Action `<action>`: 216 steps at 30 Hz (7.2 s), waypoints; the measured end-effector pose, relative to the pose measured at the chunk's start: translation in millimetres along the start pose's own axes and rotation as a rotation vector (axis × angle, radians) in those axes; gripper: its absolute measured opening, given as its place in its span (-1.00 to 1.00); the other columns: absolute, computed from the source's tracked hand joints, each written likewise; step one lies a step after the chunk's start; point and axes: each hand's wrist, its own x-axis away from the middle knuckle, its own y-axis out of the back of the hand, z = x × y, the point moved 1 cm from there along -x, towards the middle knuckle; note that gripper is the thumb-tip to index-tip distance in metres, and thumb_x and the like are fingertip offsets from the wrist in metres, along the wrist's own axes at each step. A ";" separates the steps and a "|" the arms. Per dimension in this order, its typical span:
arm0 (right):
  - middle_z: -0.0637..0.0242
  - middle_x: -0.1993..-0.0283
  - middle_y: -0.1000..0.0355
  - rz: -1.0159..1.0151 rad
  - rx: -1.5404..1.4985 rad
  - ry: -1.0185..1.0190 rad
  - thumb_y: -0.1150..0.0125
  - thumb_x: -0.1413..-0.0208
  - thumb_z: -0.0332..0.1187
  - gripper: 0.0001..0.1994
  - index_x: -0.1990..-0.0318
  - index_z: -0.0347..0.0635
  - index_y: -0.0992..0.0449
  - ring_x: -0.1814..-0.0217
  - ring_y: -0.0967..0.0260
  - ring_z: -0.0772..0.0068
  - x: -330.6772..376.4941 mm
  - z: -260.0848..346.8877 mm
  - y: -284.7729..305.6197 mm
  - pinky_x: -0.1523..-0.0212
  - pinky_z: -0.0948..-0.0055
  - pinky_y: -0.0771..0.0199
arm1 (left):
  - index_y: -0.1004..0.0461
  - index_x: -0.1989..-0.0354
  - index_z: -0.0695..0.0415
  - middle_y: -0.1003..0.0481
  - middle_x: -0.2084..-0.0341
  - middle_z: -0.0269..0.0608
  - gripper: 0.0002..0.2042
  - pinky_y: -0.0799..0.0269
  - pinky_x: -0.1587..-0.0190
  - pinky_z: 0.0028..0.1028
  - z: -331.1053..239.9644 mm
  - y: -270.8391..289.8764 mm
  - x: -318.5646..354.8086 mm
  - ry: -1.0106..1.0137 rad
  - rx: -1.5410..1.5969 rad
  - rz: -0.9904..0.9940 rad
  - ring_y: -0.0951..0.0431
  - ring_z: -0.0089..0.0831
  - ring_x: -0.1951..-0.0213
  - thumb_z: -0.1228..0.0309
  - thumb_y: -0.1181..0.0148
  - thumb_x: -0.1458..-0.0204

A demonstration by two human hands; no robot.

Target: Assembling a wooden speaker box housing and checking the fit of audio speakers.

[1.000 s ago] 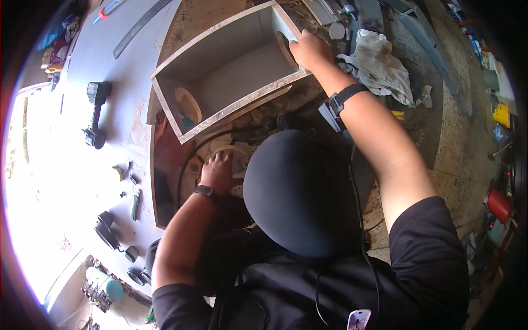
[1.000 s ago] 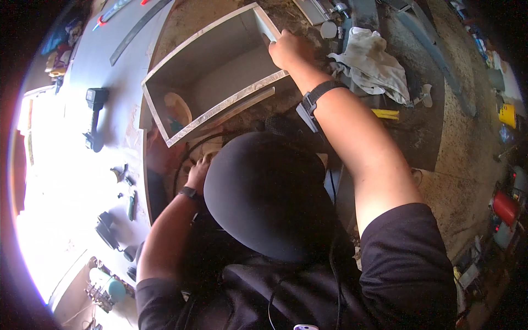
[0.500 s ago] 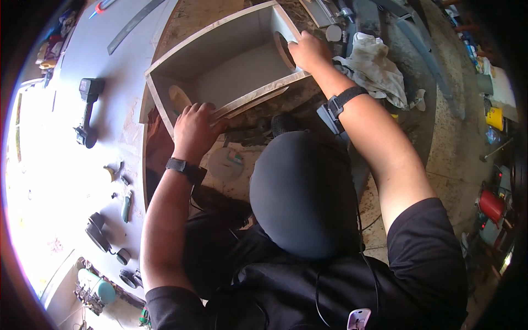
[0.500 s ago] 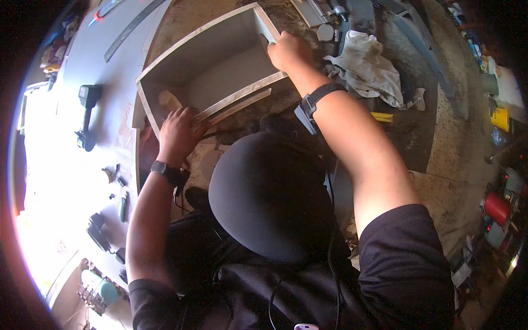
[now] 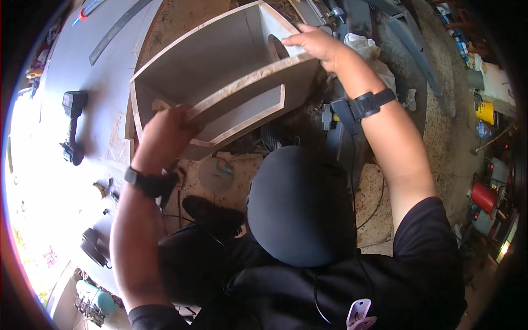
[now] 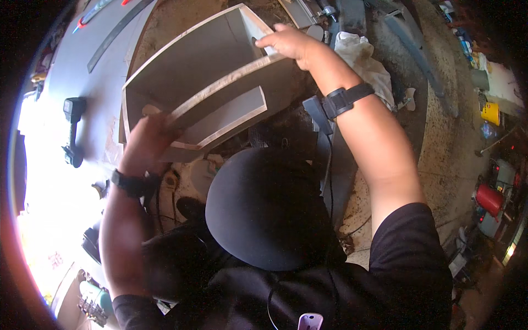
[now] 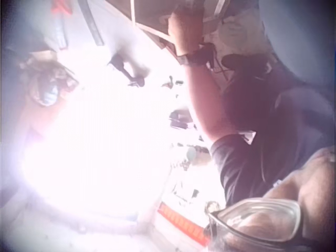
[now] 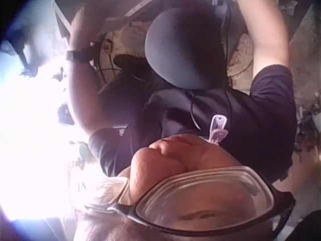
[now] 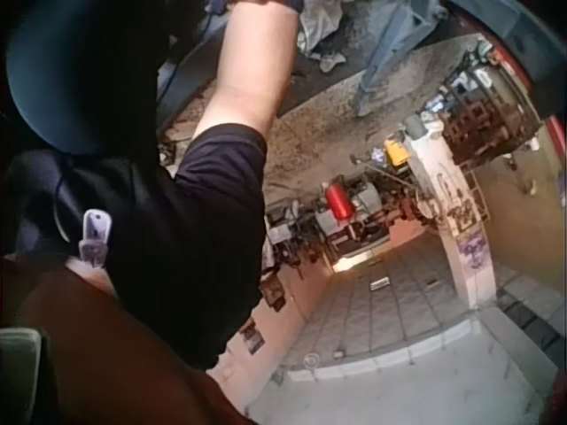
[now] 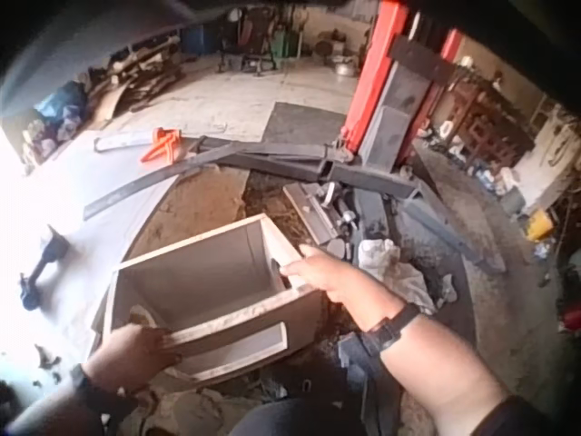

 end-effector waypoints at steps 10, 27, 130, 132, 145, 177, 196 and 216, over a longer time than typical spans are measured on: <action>-0.17 0.27 -0.57 0.011 0.729 0.058 -0.15 0.07 -0.41 -0.61 0.09 -0.52 -0.57 0.20 -0.58 0.00 4.9 78.5 -21.2 0.17 0.14 -0.53 | -0.63 0.11 0.16 -0.64 0.33 0.06 -0.66 -0.53 0.11 -0.16 0.2 12.1 -10.8 -0.084 0.047 0.000 -0.66 -0.01 0.22 0.19 -0.38 -0.03; -0.20 -0.03 -0.47 -0.050 0.321 -0.034 -0.22 0.06 -0.47 -0.38 -0.22 -0.52 -0.29 0.01 -0.50 0.06 42.8 19.9 -3.7 0.03 0.19 -0.52 | -0.59 0.06 0.02 -0.65 0.38 -0.03 -0.66 -0.57 0.15 -0.11 -26.3 -34.6 34.4 -0.058 -0.121 -0.106 -0.67 -0.01 0.25 0.08 -0.28 -0.11; -0.22 0.08 -0.58 -0.391 0.655 0.010 -0.27 0.07 0.02 -0.36 0.03 -0.45 -0.56 -0.04 -0.55 -0.15 12.5 -30.5 -13.9 -0.10 0.15 -0.51 | -0.54 0.20 0.44 -0.58 0.26 0.34 -0.55 -0.46 -0.04 -0.05 92.3 -86.3 -26.0 0.375 0.414 -0.621 -0.59 0.23 0.09 0.17 -0.07 -0.07; -0.20 0.08 -0.58 -0.372 0.633 -0.004 -0.28 0.07 0.03 -0.36 0.03 -0.44 -0.56 -0.04 -0.55 -0.14 12.9 -30.6 -13.2 -0.10 0.15 -0.51 | -0.54 0.20 0.44 -0.58 0.26 0.35 -0.54 -0.46 -0.04 -0.05 93.9 -86.9 -25.5 0.364 0.435 -0.619 -0.59 0.23 0.09 0.16 -0.07 -0.07; -0.13 0.08 -0.60 -0.358 0.613 -0.058 -0.28 0.05 0.03 -0.38 0.00 -0.39 -0.57 -0.02 -0.56 -0.08 17.2 -24.1 -15.5 -0.09 0.16 -0.53 | -0.54 0.16 0.45 -0.58 0.21 0.36 -0.51 -0.47 -0.05 -0.05 94.7 -86.8 -27.1 0.365 0.426 -0.619 -0.59 0.22 0.07 0.14 -0.08 -0.06; -0.23 0.01 -0.56 -0.360 0.641 -0.049 -0.26 0.07 0.01 -0.36 0.02 -0.46 -0.55 -0.11 -0.52 -0.14 11.5 -27.9 -11.1 -0.14 0.15 -0.49 | -0.54 0.20 0.42 -0.59 0.26 0.33 -0.54 -0.48 -0.02 -0.06 83.4 -80.9 -22.1 0.388 0.384 -0.614 -0.60 0.20 0.10 0.15 -0.08 -0.07; -0.26 0.06 -0.57 -0.336 0.593 -0.018 -0.25 0.10 -0.02 -0.40 0.09 -0.48 -0.59 -0.06 -0.54 -0.18 12.2 -26.3 -12.2 -0.12 0.15 -0.50 | -0.55 0.19 0.42 -0.60 0.26 0.32 -0.53 -0.48 -0.03 -0.06 87.7 -85.7 -20.6 0.383 0.393 -0.624 -0.60 0.22 0.10 0.14 -0.08 -0.05; -0.13 0.17 -0.60 -0.412 0.667 0.009 -0.28 0.08 0.06 -0.37 0.09 -0.44 -0.58 0.07 -0.58 -0.03 10.3 -30.5 -11.4 0.00 0.23 -0.52 | -0.54 0.21 0.45 -0.58 0.26 0.37 -0.51 -0.48 -0.03 -0.05 85.7 -86.1 -21.3 0.399 0.405 -0.633 -0.59 0.24 0.09 0.13 -0.09 -0.04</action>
